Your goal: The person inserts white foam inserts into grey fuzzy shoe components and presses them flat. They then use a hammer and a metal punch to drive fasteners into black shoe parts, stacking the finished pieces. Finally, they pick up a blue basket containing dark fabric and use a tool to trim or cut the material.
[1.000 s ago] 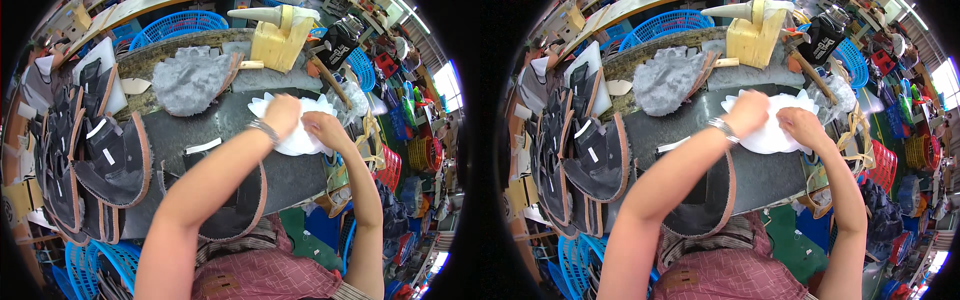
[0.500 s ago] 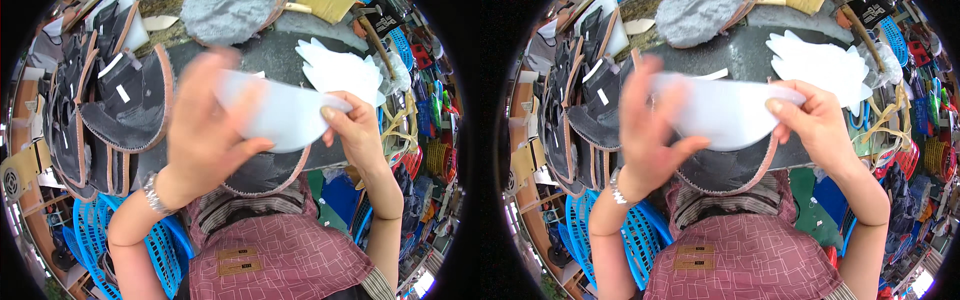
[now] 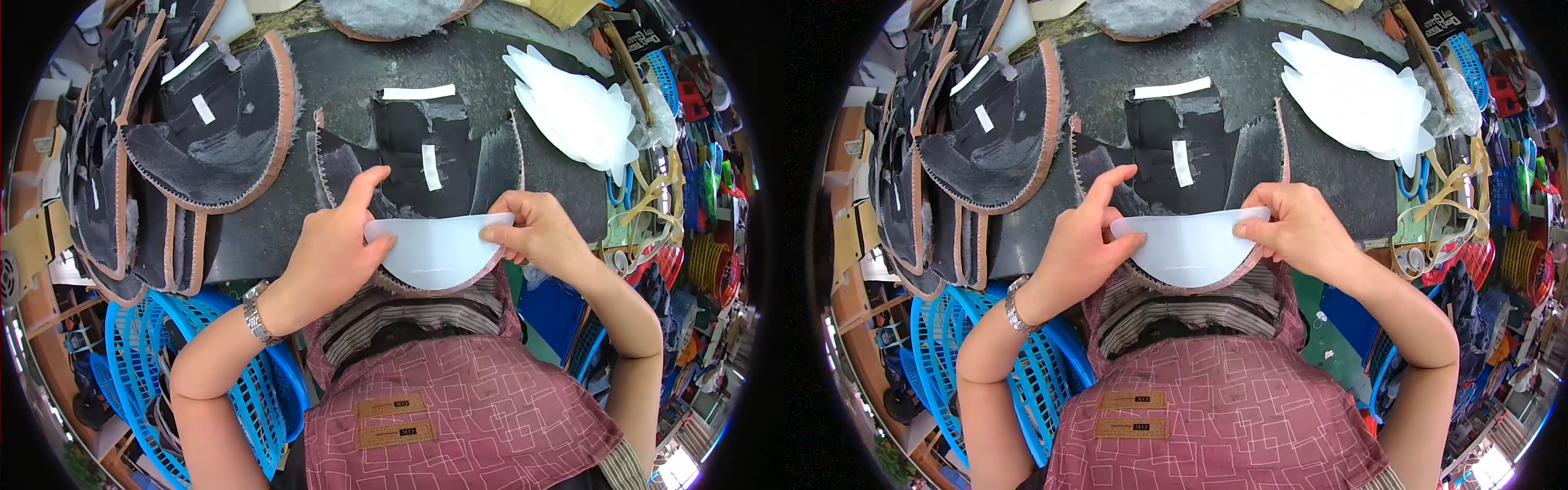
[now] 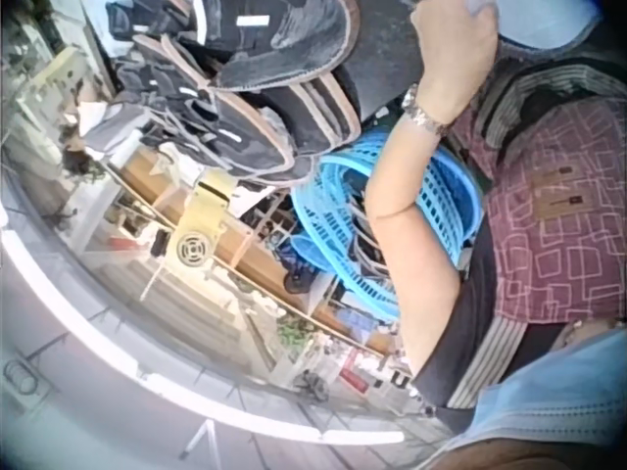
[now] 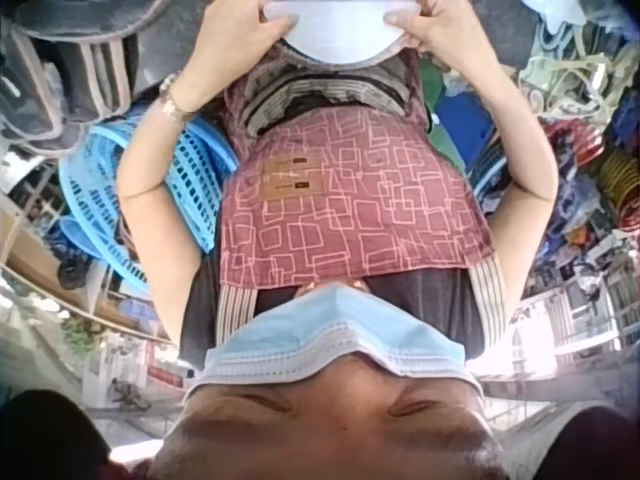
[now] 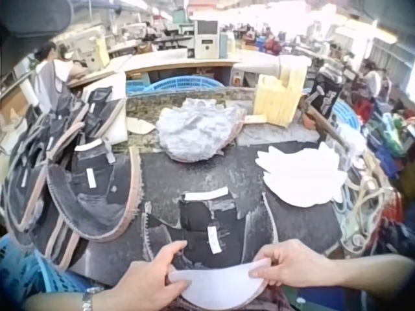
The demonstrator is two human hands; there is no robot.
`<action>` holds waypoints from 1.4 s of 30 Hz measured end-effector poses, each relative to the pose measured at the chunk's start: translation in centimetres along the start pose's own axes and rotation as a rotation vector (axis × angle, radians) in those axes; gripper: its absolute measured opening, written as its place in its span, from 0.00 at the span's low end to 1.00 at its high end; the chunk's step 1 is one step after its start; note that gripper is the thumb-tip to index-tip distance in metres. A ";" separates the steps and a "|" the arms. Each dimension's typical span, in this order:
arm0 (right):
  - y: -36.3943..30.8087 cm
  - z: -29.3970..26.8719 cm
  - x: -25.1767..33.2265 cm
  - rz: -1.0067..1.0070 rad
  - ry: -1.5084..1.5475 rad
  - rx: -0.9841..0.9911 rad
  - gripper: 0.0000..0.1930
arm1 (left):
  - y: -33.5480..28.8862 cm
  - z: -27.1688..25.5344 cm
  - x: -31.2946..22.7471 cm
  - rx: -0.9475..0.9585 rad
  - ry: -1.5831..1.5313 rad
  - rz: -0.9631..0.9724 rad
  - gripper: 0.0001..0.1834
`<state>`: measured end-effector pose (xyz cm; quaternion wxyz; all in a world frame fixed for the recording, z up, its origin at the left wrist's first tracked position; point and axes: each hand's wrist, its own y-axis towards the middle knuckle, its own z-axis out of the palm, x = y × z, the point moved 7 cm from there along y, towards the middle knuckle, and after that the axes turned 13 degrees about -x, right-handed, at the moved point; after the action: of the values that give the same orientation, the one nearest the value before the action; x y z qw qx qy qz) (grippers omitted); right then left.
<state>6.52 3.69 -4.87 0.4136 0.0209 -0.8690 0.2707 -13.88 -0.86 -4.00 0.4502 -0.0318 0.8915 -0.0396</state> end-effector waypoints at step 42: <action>-0.3 -3.1 8.0 -0.243 0.839 0.090 0.15 | 1.0 -5.4 -8.3 -0.178 -0.489 0.388 0.16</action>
<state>3.54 6.43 2.68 0.7584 0.0291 -0.6042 0.2427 -13.35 1.10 5.78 0.6455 0.0909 0.7465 0.1338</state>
